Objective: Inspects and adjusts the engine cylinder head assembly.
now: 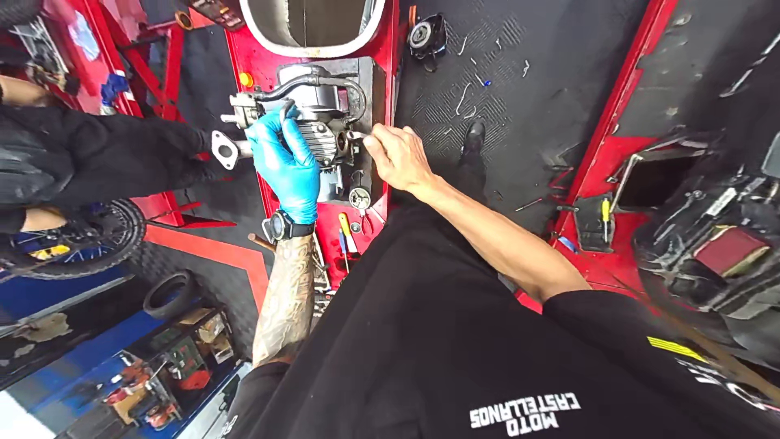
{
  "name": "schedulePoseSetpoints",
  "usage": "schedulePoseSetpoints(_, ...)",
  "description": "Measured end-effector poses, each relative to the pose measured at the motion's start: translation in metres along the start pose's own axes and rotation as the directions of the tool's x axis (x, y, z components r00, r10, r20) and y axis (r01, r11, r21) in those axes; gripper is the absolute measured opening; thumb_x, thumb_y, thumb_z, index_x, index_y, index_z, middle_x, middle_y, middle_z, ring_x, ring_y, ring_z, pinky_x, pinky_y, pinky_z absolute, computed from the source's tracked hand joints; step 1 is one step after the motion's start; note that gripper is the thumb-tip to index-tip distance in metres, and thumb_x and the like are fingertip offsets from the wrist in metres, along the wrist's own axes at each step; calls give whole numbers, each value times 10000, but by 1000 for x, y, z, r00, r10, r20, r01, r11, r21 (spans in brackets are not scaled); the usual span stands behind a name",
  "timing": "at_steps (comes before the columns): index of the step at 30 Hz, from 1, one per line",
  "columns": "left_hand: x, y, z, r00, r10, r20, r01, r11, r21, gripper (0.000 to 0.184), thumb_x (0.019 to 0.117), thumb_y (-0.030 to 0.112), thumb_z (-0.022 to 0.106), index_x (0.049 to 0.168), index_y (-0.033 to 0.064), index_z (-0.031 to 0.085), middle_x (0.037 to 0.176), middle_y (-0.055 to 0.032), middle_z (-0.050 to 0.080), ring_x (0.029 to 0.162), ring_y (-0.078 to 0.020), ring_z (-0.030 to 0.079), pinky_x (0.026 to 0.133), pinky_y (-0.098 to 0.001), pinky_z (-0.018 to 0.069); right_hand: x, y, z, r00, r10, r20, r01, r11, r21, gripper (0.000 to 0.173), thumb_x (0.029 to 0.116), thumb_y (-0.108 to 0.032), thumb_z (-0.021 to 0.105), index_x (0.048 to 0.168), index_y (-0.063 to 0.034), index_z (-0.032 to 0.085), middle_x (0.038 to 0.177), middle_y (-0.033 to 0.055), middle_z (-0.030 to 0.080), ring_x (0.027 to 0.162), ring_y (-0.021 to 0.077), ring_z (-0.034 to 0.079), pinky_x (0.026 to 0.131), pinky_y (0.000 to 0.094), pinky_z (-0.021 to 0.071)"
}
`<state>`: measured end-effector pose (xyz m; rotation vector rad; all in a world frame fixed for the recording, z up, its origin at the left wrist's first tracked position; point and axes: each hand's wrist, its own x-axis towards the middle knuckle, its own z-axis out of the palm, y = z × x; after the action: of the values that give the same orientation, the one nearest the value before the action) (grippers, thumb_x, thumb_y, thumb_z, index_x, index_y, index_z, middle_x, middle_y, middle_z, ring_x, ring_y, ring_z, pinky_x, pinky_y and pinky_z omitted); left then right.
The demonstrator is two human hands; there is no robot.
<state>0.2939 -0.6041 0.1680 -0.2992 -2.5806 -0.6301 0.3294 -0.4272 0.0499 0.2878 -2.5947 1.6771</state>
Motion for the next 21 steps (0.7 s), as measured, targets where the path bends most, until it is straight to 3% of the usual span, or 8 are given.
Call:
schedulePoseSetpoints(4, 1, -13, -2, 992, 90, 87, -85, 995, -58, 253, 1063, 65, 454, 1136, -42, 671, 1266, -191, 695, 1249, -287, 636, 1052, -432, 512, 5, 0, 9, 998, -62, 16, 63, 998, -25, 431, 1077, -370, 403, 845, -94, 639, 733, 64, 599, 748, 229, 614, 757, 451, 426)
schedulePoseSetpoints(9, 5, -20, -10, 963, 144, 227, -128, 988, -85, 312, 1084, 109, 417, 1195, -28, 674, 1287, -170, 694, 1287, -289, 615, 1097, -460, 486, 14, 4, 5, 985, -95, 146, 99, 995, -21, 427, 1079, -369, 381, 903, -99, 660, 758, 66, 580, 784, 245, 613, 759, 448, 448)
schedulePoseSetpoints(12, 6, -29, -15, 942, 197, 271, -176, 979, -99, 311, 1086, 135, 414, 1189, -14, 667, 1317, -171, 683, 1323, -311, 592, 1123, -485, 467, 25, 11, -4, 951, -131, 279, 133, 991, 12, 432, 1087, -371, 347, 909, -109, 642, 764, 60, 563, 749, 246, 613, 682, 452, 483)
schedulePoseSetpoints(17, -10, -38, 3, 973, 231, 22, -223, 957, -186, 281, 1081, 142, 438, 999, 0, 666, 1197, -198, 723, 1269, -355, 624, 1105, -516, 474, 34, 11, -16, 915, -173, 364, 191, 982, -14, 448, 1093, -387, 316, 887, -119, 611, 743, 53, 577, 711, 242, 626, 625, 457, 473)
schedulePoseSetpoints(21, -17, -38, 8, 983, 180, -36, -183, 963, -196, 251, 1070, 115, 464, 970, 13, 670, 1170, -182, 729, 1297, -357, 599, 1139, -517, 437, 33, 12, -14, 908, -180, 380, 186, 982, 19, 437, 1097, -388, 315, 901, -122, 602, 706, 43, 581, 669, 234, 619, 609, 465, 471)
